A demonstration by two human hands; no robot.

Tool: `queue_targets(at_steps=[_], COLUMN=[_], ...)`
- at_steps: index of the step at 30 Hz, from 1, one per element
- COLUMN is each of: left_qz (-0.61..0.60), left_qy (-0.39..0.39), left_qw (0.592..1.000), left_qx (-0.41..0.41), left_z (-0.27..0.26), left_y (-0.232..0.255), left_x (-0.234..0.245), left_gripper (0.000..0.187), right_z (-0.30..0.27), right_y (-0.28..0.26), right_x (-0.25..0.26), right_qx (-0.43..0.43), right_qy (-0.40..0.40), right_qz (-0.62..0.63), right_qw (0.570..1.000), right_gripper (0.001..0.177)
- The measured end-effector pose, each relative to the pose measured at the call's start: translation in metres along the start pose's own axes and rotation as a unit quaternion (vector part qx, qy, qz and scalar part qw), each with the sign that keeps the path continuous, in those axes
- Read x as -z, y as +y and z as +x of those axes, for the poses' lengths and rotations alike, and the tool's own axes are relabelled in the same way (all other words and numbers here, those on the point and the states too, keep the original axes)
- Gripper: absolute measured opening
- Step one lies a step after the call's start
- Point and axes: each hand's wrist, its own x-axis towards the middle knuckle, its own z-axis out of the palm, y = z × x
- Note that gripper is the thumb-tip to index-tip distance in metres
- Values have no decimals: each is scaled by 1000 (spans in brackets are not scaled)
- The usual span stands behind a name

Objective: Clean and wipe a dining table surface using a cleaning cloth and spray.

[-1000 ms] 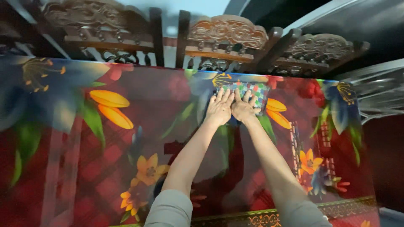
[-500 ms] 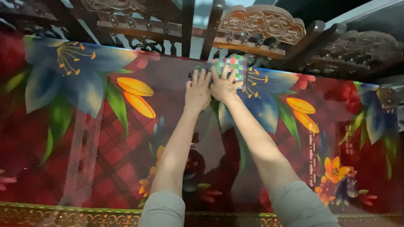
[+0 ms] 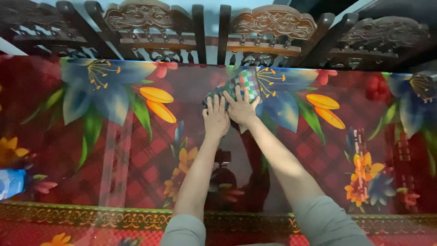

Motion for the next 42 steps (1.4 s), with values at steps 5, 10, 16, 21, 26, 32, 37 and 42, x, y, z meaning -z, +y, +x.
queue_targets(at_steps=[5, 10, 16, 21, 26, 32, 37, 42], left_qz=[-12, 10, -6, -20, -46, 1, -1, -4], left_qy=[-63, -50, -66, -81, -131, -27, -54, -99], left_qw=[998, 998, 997, 996, 990, 999, 998, 995], left_qx=[-7, -31, -40, -18, -6, -38, -32, -13], left_z=[-41, -93, -156, -146, -90, -26, 25, 48], left_y=[13, 29, 28, 24, 10, -28, -36, -31], left_x=[7, 35, 46, 41, 54, -11, 7, 27], left_gripper=[65, 65, 61, 59, 58, 56, 58, 56], right_z=[-54, -93, -137, -129, -69, -1, 37, 62], right_y=[12, 18, 13, 3, 1, -5, -13, -9], right_x=[-24, -52, -81, -65, -55, -37, -11, -10], right_qx=[1, 0, 6, 14, -2, -21, -42, -47], right_qy=[-14, -11, -43, -52, -42, -26, -24, -1], right_qz=[14, 6, -27, -36, -27, -5, -13, 10], right_qw=[1000, 1000, 999, 998, 999, 999, 999, 999], right_gripper=[61, 61, 60, 55, 59, 57, 57, 57])
